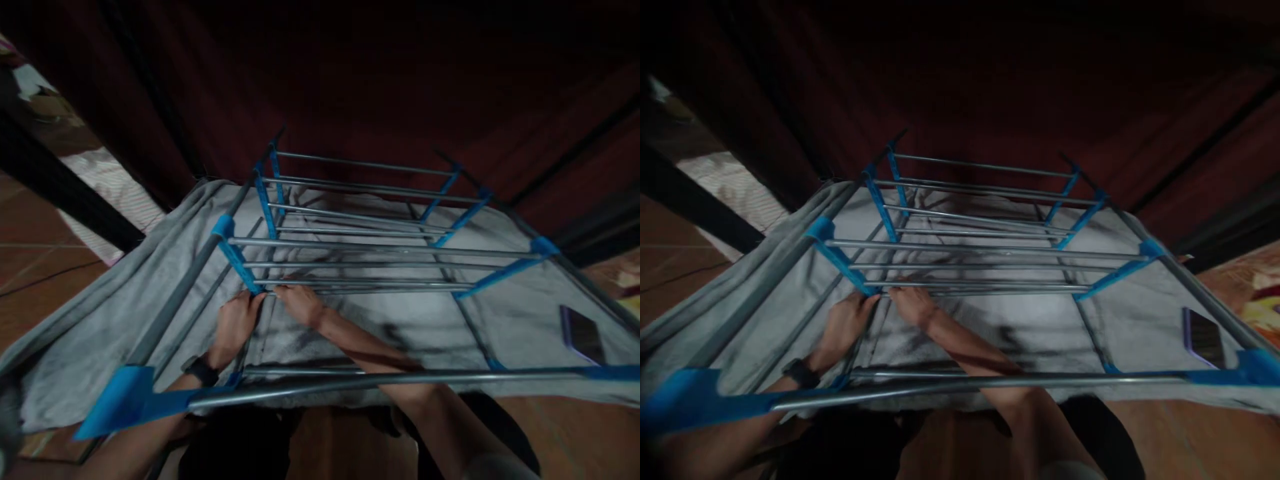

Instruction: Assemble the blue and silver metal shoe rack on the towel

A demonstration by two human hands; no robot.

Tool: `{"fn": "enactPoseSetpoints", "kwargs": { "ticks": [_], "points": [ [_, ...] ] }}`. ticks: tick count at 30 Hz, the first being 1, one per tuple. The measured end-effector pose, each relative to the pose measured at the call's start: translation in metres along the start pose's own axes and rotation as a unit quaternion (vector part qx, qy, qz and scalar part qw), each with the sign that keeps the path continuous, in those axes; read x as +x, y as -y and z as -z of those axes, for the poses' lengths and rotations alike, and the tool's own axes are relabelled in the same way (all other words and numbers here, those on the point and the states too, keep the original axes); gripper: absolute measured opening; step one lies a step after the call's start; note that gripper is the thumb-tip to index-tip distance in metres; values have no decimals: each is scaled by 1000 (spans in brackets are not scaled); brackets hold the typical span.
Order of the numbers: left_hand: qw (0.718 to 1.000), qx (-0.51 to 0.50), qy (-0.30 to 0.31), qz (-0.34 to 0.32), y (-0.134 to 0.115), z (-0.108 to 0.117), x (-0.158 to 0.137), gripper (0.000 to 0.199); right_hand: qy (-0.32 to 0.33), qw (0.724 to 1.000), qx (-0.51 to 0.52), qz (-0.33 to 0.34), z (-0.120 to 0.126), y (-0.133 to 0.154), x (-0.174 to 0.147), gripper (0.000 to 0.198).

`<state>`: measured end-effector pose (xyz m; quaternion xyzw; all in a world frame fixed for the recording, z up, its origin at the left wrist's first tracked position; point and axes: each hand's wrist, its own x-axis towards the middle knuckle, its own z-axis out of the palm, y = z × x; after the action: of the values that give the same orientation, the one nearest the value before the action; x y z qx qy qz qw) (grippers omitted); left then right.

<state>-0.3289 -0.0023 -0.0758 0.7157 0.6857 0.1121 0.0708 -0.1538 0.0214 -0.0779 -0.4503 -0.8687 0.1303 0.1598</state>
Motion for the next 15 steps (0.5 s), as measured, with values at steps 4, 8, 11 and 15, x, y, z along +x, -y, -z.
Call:
{"fn": "enactPoseSetpoints", "kwargs": {
  "ticks": [4, 8, 11, 15],
  "points": [
    [998, 65, 2, 12, 3, -4, 4, 39, 11, 999, -36, 15, 1, -4, 3, 28],
    [994, 105, 6, 8, 3, -2, 7, 45, -5, 999, -53, 11, 1, -5, -1, 32],
    [994, 105, 30, 9, -1, 7, 6, 51, -12, 997, -74, 8, 5, -5, -5, 36],
    [993, 78, 68, 49, -1, 11, 6, 52, 18, 996, -85, -5, 7, -7, -6, 34]
  ]
}}
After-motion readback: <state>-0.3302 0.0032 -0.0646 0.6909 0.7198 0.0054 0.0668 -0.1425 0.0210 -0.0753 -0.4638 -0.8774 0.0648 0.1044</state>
